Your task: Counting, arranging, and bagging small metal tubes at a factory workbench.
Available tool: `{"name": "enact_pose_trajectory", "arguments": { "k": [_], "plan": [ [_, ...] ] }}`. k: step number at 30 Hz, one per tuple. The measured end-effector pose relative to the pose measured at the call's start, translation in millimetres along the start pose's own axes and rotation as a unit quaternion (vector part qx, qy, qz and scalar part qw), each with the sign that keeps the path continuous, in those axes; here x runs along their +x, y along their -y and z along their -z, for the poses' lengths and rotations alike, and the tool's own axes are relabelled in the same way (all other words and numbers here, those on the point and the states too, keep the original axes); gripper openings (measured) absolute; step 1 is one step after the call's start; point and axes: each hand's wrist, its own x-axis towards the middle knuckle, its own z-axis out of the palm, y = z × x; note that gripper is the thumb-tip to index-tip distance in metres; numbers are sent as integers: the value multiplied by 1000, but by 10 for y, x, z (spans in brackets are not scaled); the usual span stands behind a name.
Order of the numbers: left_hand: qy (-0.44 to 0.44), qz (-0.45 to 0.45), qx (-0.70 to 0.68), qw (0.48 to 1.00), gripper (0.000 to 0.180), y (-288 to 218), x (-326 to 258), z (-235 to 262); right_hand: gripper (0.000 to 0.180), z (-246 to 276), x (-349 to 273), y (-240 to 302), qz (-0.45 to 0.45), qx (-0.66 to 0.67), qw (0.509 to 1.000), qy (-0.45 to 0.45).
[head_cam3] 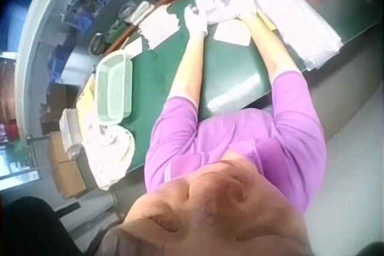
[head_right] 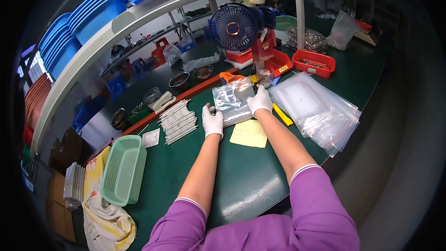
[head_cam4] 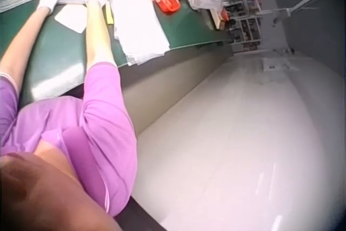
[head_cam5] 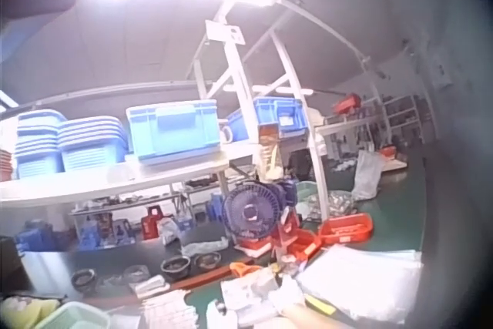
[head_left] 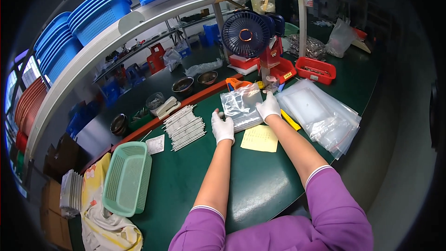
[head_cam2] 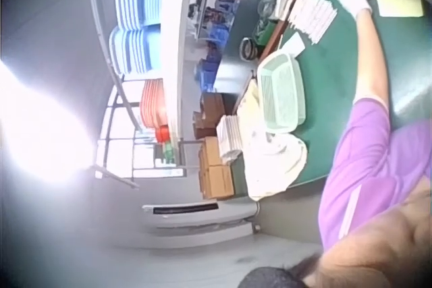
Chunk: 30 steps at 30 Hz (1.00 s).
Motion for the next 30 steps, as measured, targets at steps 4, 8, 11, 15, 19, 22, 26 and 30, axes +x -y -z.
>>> {"name": "enact_pose_trajectory", "arguments": {
  "k": [4, 8, 11, 15, 19, 22, 26, 30],
  "plan": [
    [-26, -47, -115, 992, 54, 291, 148, -10, 58, 10, 14, -38, 276, -53, 940, -194],
    [-13, -92, -42, 995, 40, 298, -27, 246, 31, 259, -278, 223, 473, -21, 869, -142],
    [19, -216, 17, 976, 38, 334, -201, 725, 23, 70, -622, 414, 589, 7, 808, 6],
    [-48, -289, 282, 914, 43, 408, -320, 1640, 16, -454, -1146, 809, 592, -25, 794, 132],
    [-105, -213, 346, 908, 56, 866, -348, 1938, 22, -984, -1219, 1158, 552, -89, 813, 161],
    [-103, -195, 333, 917, 68, 878, -349, 1878, 29, -1236, -1218, 1278, 508, -93, 848, 121],
    [-66, -142, 334, 930, 82, 769, -380, 1908, 31, -1274, -1204, 1316, 479, -148, 851, 160],
    [-23, -170, 340, 925, 90, 619, -395, 1948, 33, -1218, -1383, 1225, 464, -157, 862, 134]
  ]
}}
